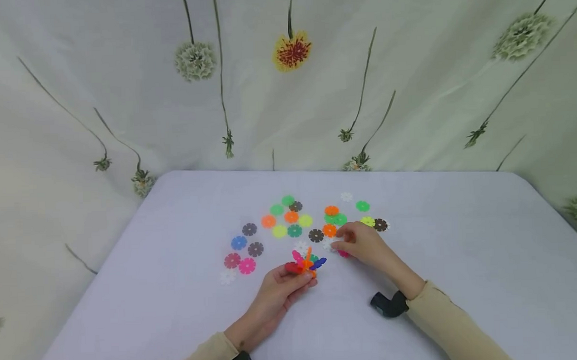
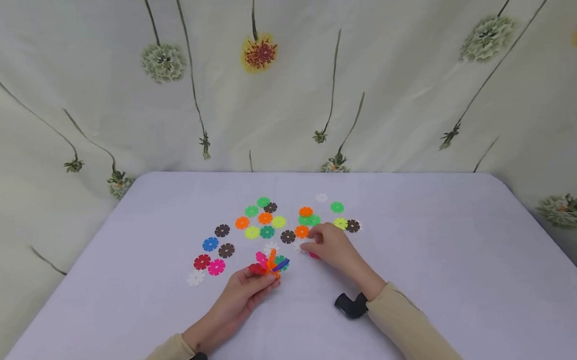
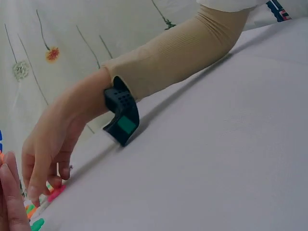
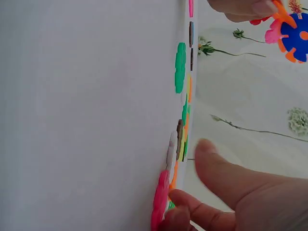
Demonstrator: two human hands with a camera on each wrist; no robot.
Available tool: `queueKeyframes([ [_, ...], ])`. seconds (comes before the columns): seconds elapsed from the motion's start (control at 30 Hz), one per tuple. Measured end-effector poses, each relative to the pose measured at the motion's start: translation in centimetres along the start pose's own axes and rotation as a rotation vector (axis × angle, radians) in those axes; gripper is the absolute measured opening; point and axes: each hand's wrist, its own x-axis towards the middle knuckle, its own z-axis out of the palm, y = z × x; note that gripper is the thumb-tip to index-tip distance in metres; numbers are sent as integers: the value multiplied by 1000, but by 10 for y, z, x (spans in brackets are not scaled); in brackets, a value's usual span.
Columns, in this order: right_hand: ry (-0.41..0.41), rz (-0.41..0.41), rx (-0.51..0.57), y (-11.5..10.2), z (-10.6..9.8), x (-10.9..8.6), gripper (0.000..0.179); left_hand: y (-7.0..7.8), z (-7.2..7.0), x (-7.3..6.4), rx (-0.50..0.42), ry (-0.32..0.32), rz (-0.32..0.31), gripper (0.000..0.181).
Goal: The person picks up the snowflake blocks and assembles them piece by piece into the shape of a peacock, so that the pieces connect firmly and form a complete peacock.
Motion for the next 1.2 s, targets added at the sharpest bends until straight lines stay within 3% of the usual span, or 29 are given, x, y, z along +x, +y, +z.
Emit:
queueKeyframes([
  [0.1,-29,25,-124,-5,5,10,29,-1,1,1,11,-4,1,16],
  [0.23,-41,-9,-108,-5,5,10,22,-1,2,1,1,-5,-4,20],
  [0.3,-25,-52,-26,-1,3,3,17,0,2,2,-6,-3,-9,22],
  [0.4,-17,-123,204,3,-1,-16,8,1,4,2,-24,0,-7,21],
  [0.53,-57,-178,466,-2,0,-42,16,1,8,1,-68,32,3,16],
  [0.77,50,-275,458,-15,12,-59,18,2,15,-1,-110,90,2,19],
  [1.03,80,-269,402,-18,20,-59,14,4,13,-3,-73,105,-24,27],
  [1.2,70,-250,443,-18,25,-60,14,4,12,-3,-67,120,-35,29],
])
